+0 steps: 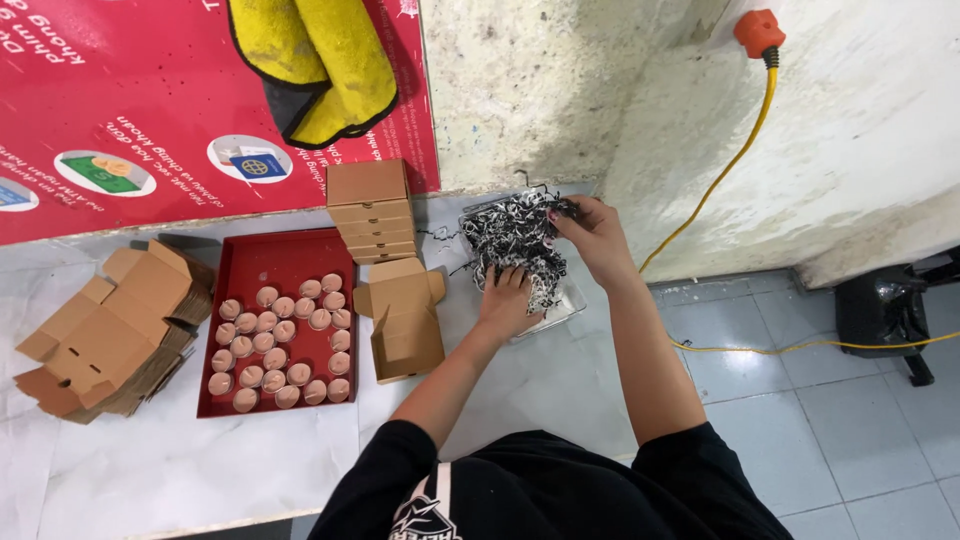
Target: Packaging small round candles into small boxes with paper filler and plastic bags.
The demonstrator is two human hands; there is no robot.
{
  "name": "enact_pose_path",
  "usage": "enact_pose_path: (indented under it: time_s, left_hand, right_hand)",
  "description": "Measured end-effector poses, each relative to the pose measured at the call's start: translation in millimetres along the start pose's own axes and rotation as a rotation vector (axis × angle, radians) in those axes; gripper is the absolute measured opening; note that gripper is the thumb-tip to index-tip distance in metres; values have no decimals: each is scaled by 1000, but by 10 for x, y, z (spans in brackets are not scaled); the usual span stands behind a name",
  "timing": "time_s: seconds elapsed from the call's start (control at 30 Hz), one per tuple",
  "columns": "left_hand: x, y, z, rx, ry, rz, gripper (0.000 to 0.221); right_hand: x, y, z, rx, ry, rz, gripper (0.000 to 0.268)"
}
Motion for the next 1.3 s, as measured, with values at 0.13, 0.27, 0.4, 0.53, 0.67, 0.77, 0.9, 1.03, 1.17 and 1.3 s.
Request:
enact_pose_path:
  time_s: [0.13,0.27,0.4,0.53,0.67,0.77,0.9,1.03,1.17,1.3]
  left_hand:
    - [-411,280,254,13,143,-84,88]
    - [-735,635,534,-75,640,-383,109]
    - [-1063,902,694,-131,1093,-610,110]
    - [-448,1363,1495,-330,1044,-584,63]
    - [-906,1653,1546,-487,865,-545,45]
    - [-1426,1735,1276,-463,883,-557,60]
    - [-984,1898,1528,-571,777,-525,43]
    - [-743,1995,1749,-606,623,-526,26]
    - [-1043,2006,1616,-542,492,-500,42]
    - [-1156,2023,1540,-549,228,-435,43]
  right_hand:
    - [122,86,-108,55,-64,42,16]
    - [498,310,-190,151,-63,171,17]
    - [983,544,-389,220,-14,391,20]
    - [1384,704,-728,242,-24,482,20]
    - [1549,813,-1369,158,97,479,22]
    - [1617,933,-1860,48,236,488,23]
    - [1691,1106,-2003,-63,236,488,27]
    - [1705,1178,-1647,-107,514,492,30]
    - [1667,1154,-1752,-177,691,527,37]
    - [1670,1158,-1771,-542,922,540,34]
Point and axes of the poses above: each hand's wrist, its own y-axis away from the middle knuckle, its own x-axis out of the palm, z = x × y, the point moved 2 cm from there along -y, towards the middle knuckle, and after that the axes turned 14 degrees about -z, right-handed, at the moved point
